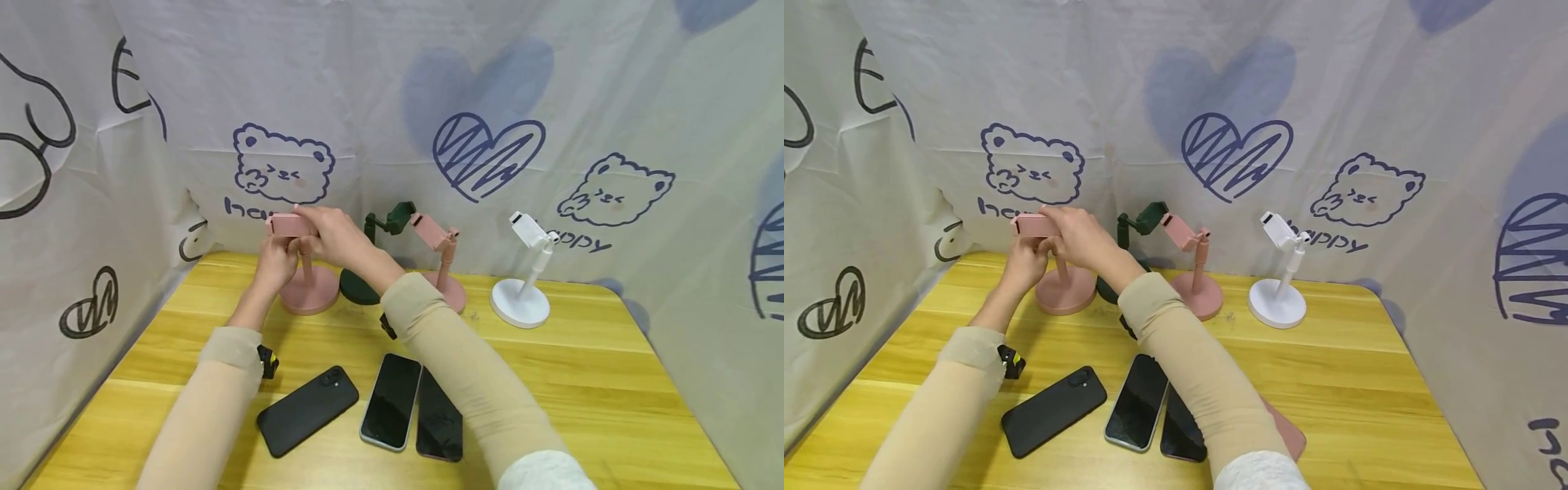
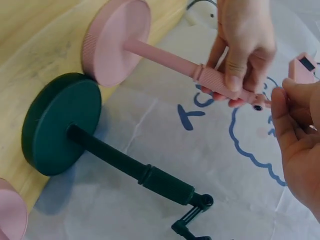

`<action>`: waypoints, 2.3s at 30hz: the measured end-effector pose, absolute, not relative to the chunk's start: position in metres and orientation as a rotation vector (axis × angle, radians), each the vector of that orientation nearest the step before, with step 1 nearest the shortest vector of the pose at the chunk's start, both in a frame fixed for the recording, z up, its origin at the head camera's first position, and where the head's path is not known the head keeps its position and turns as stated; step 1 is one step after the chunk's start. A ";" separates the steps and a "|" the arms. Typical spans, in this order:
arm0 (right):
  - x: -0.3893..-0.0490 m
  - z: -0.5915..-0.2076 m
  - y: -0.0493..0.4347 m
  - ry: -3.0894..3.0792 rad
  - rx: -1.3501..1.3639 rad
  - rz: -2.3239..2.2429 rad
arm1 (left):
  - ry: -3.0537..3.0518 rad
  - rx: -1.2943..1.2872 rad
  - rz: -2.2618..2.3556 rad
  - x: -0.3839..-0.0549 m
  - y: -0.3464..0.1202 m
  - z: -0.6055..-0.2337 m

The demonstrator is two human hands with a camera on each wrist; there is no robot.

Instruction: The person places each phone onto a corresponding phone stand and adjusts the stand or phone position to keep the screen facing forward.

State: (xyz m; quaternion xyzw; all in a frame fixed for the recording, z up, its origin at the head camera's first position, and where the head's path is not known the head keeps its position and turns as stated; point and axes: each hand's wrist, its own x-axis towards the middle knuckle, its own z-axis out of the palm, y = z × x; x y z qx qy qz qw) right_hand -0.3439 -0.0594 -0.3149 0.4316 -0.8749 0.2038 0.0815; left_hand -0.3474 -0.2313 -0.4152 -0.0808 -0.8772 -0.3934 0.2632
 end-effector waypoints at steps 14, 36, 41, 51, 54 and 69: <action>-0.343 -0.317 -0.060 -2.637 1.195 0.659 | -2.377 -0.196 -1.087 -0.347 -0.227 -0.410; -0.315 -0.360 -0.024 -2.440 1.159 1.163 | -2.423 -0.207 -1.134 -0.347 -0.228 -0.415; -0.302 -0.368 -0.008 -2.360 1.178 1.181 | -2.416 -0.190 -1.161 -0.347 -0.229 -0.415; -0.269 -0.391 0.025 -2.394 1.214 1.101 | -2.429 -0.131 -1.191 -0.347 -0.229 -0.413; -0.257 -0.399 0.031 -2.514 1.227 1.033 | -2.425 -0.132 -1.199 -0.347 -0.229 -0.413; -0.209 -0.436 0.022 -3.028 1.581 0.449 | -2.449 -0.111 -1.293 -0.346 -0.229 -0.408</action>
